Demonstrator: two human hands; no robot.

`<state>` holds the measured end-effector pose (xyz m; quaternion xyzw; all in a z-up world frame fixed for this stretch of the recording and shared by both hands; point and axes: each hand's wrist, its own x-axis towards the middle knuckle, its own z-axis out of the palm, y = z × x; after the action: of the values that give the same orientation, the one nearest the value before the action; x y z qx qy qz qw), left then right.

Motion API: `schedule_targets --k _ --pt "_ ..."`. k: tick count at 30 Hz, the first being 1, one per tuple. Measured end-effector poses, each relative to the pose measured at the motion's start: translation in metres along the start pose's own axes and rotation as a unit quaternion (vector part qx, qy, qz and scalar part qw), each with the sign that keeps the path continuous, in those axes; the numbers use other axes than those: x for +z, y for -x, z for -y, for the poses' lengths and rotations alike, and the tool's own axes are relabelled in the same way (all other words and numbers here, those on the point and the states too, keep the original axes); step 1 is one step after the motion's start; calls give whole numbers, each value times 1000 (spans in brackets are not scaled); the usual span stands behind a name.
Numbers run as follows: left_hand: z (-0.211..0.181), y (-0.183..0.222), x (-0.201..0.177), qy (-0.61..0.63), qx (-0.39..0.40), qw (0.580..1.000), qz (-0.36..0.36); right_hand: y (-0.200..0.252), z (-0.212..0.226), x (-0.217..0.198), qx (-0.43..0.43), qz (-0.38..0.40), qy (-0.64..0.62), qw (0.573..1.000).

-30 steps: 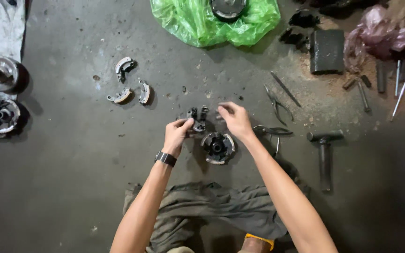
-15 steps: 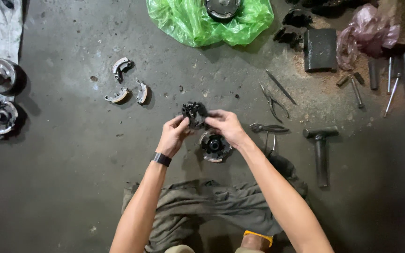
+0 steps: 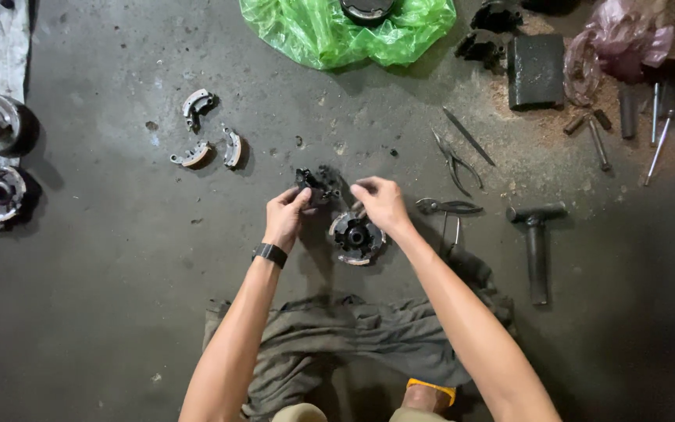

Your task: Disassembling and handling motorcycle clutch or brake components using hands and pliers while sitting on a workshop floor.

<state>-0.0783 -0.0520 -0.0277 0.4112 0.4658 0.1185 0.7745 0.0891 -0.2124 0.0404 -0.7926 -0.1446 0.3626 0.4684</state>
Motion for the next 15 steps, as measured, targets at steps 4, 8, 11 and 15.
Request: schedule_targets --k 4,8,11,15 --pt "-1 10 11 26 -25 999 32 -13 -25 5 139 98 -192 967" --pt "-7 11 14 143 -15 985 98 -12 -11 -4 160 129 -314 927" --pt "-12 14 16 147 -8 982 118 -7 -1 -6 221 138 -358 896" --pt "-15 14 21 127 -13 983 135 -9 -6 -4 181 182 -428 866"
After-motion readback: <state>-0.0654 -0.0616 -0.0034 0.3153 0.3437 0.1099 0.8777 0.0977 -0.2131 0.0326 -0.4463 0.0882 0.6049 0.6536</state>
